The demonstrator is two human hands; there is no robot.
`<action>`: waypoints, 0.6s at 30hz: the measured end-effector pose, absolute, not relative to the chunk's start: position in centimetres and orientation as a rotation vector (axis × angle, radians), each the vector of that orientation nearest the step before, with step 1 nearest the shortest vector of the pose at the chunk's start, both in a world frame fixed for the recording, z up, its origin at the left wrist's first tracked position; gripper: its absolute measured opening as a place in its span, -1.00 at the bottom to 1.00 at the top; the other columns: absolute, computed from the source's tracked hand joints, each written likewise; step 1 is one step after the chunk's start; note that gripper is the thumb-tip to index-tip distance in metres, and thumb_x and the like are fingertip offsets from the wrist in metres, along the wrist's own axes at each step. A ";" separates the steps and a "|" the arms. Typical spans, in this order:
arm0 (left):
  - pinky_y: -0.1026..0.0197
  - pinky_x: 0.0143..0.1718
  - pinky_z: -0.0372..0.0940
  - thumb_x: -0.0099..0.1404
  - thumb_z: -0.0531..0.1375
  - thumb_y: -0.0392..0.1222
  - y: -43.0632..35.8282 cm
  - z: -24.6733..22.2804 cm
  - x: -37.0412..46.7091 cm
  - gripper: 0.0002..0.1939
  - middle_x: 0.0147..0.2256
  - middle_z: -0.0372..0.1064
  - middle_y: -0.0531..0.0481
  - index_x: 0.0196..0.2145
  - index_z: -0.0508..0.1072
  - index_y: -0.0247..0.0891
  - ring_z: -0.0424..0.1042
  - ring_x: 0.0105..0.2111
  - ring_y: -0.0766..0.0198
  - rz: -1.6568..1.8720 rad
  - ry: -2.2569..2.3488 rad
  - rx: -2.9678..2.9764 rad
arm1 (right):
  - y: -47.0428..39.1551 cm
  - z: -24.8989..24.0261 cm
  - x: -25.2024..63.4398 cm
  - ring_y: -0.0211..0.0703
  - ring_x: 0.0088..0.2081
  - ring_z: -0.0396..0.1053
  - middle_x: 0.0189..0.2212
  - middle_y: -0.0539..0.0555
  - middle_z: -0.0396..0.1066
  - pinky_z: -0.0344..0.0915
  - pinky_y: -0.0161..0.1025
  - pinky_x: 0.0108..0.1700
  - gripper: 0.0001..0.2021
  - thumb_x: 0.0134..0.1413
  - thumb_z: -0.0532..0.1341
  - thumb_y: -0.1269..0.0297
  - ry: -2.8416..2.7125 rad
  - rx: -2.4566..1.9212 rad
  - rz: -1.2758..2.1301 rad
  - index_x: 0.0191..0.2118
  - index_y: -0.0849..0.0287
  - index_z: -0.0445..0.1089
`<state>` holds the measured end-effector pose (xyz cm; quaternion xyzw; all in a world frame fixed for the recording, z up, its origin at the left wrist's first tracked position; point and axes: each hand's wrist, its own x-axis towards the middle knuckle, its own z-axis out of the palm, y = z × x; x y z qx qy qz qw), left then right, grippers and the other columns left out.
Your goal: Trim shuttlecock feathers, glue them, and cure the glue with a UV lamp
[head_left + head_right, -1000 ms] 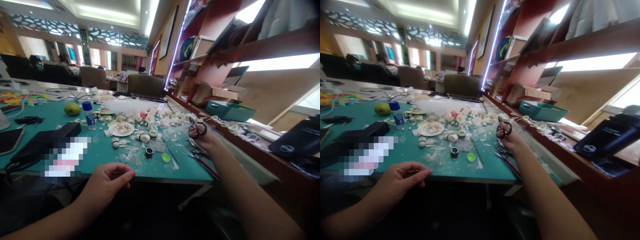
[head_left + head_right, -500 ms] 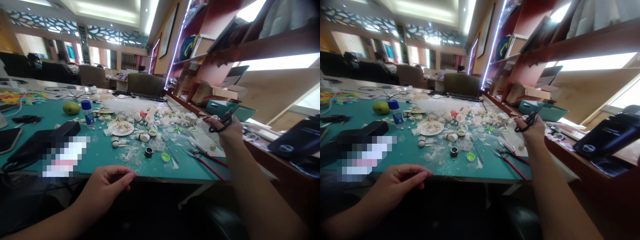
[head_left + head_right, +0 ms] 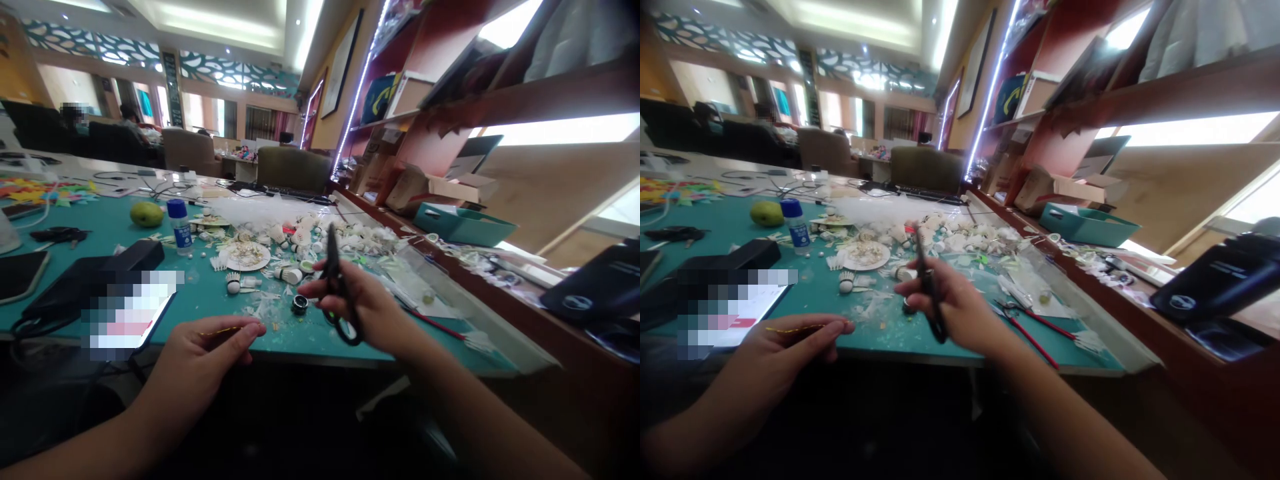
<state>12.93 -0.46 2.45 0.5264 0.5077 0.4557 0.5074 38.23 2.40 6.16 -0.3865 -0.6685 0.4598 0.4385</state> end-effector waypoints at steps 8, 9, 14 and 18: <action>0.32 -0.35 0.34 0.21 0.32 0.02 -0.8 2.3 13.4 -0.79 -0.43 0.59 0.05 -0.35 0.68 -0.12 0.48 -0.40 0.23 0.973 1.146 1.471 | 0.5 2.4 34.6 -0.23 -0.37 0.44 -0.39 -0.05 0.48 0.36 -0.26 -0.25 -0.60 -0.05 0.46 0.33 -1.798 -0.983 1.100 -0.15 0.09 0.26; 0.31 -0.32 0.35 0.21 0.32 0.02 -0.7 2.2 13.3 -0.79 -0.39 0.61 0.04 -0.35 0.68 -0.12 0.50 -0.37 0.21 0.965 1.143 1.481 | 0.6 2.4 34.7 -0.25 -0.39 0.42 -0.41 -0.06 0.47 0.34 -0.27 -0.26 -0.62 -0.04 0.45 0.34 -1.824 -0.991 1.072 -0.16 0.09 0.28; 0.30 -0.35 0.35 0.18 0.32 0.01 -0.4 1.9 13.0 -0.79 -0.39 0.62 0.01 -0.36 0.67 -0.14 0.52 -0.36 0.16 0.928 1.169 1.511 | 0.7 3.1 35.3 -0.24 -0.37 0.42 -0.40 -0.06 0.47 0.33 -0.27 -0.24 -0.63 -0.04 0.44 0.35 -1.880 -1.017 1.021 -0.14 0.10 0.31; 0.31 -0.34 0.35 0.22 0.28 0.01 -0.8 2.9 12.5 -0.78 -0.39 0.61 0.00 -0.41 0.65 -0.13 0.55 -0.35 0.15 0.842 1.155 1.683 | 0.5 3.1 35.4 -0.23 -0.38 0.41 -0.41 -0.06 0.46 0.33 -0.28 -0.26 -0.61 -0.05 0.43 0.33 -1.876 -1.009 1.096 -0.11 0.10 0.31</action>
